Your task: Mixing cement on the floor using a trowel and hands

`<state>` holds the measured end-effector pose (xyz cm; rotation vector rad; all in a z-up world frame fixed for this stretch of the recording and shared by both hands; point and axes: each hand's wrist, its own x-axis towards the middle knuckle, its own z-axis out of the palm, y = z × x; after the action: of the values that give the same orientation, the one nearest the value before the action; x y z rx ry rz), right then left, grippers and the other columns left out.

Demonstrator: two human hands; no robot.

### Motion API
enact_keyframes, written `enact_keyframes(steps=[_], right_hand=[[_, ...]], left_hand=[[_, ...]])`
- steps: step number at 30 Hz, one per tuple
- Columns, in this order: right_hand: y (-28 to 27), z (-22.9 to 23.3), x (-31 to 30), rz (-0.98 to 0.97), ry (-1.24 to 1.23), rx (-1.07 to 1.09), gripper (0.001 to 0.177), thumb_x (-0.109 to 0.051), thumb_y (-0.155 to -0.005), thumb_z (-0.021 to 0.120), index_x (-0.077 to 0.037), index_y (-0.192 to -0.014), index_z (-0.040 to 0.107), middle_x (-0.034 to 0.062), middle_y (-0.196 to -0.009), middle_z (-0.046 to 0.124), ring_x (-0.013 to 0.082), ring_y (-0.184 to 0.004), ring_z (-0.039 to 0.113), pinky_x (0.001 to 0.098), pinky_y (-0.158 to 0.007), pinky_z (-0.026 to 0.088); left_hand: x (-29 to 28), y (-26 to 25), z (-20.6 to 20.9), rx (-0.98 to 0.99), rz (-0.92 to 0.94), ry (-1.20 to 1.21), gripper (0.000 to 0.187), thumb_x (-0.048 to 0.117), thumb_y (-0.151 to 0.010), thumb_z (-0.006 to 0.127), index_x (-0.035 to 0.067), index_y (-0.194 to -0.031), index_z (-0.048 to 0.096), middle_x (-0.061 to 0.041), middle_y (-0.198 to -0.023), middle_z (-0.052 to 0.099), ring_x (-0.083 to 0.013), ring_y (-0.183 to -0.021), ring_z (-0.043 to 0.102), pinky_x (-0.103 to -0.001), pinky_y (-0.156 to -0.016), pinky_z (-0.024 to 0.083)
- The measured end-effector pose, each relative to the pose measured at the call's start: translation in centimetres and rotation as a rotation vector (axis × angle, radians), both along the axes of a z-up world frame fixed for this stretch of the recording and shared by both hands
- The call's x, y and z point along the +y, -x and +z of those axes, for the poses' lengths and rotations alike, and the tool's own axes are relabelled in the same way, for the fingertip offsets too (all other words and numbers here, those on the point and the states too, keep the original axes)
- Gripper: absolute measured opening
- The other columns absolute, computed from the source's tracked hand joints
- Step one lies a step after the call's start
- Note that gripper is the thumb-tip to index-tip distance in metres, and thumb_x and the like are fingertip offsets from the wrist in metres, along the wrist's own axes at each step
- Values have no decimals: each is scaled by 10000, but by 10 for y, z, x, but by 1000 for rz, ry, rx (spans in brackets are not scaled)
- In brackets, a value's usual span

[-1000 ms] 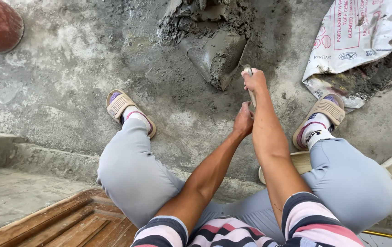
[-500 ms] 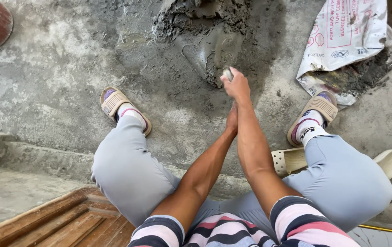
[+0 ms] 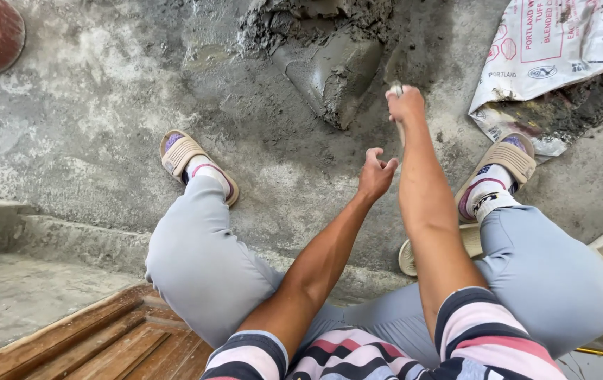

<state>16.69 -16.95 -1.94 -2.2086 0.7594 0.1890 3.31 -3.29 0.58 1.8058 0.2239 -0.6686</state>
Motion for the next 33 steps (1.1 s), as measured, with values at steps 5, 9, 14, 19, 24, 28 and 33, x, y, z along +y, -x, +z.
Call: enact_keyframes(steps=[5, 9, 14, 19, 24, 28, 33], right_hand=[[-22, -9, 4, 112, -77, -8, 452, -268, -821, 586, 31, -1155, 530, 124, -630, 629, 184, -487, 636, 325, -481, 521], [-6, 20, 32, 179, 5, -32, 510, -283, -830, 574, 41, -1215, 486, 182, -781, 653, 209, -542, 652, 368, -538, 560], [41, 130, 118, 135, 67, -69, 509, -280, -840, 533, 53, -1223, 495, 263, -1112, 583, 383, -1060, 559, 493, -912, 451], [57, 136, 161, 86, -5, -37, 511, -348, -908, 388, -4, -1277, 471, 204, -1173, 575, 361, -1078, 566, 519, -923, 446], [34, 120, 165, -78, 217, -173, 464, -301, -877, 483, -81, -1282, 433, 144, -1166, 529, 337, -1140, 518, 563, -930, 397], [27, 106, 122, 9, -101, -369, 433, -339, -791, 583, 36, -1007, 601, 246, -916, 617, 414, -949, 592, 486, -779, 458], [17, 115, 116, -80, -667, -176, 281, -394, -814, 589, -116, -784, 563, 41, -544, 463, 187, -351, 460, 296, -291, 352]], left_hand=[[-9, -12, -25, 104, 263, 247, 450, 434, -862, 503, 100, -1155, 438, -111, -769, 605, -223, -523, 621, -329, -461, 492], [14, -26, 33, 552, 441, 729, 823, 718, -872, 258, 77, -1383, 191, -190, -1150, 474, -332, -828, 535, -354, -670, 440], [19, -58, 43, 544, 571, 882, 648, 786, -788, 340, 216, -1044, 513, -69, -818, 498, -263, -628, 507, -360, -518, 388], [35, -52, 56, 409, 599, 888, 690, 801, -761, 405, 198, -1030, 605, -145, -903, 619, -319, -735, 588, -422, -633, 453], [51, -57, 65, 105, 460, 567, 771, 742, -778, 393, 42, -994, 634, -223, -955, 627, -347, -877, 603, -446, -793, 439], [59, -71, 63, -25, 404, 377, 815, 713, -787, 387, -36, -976, 648, -262, -981, 630, -361, -948, 610, -458, -873, 432], [61, -86, 84, 311, 593, 921, 551, 618, -815, 464, 69, -865, 451, -172, -562, 551, -264, -361, 548, -386, -307, 472]])
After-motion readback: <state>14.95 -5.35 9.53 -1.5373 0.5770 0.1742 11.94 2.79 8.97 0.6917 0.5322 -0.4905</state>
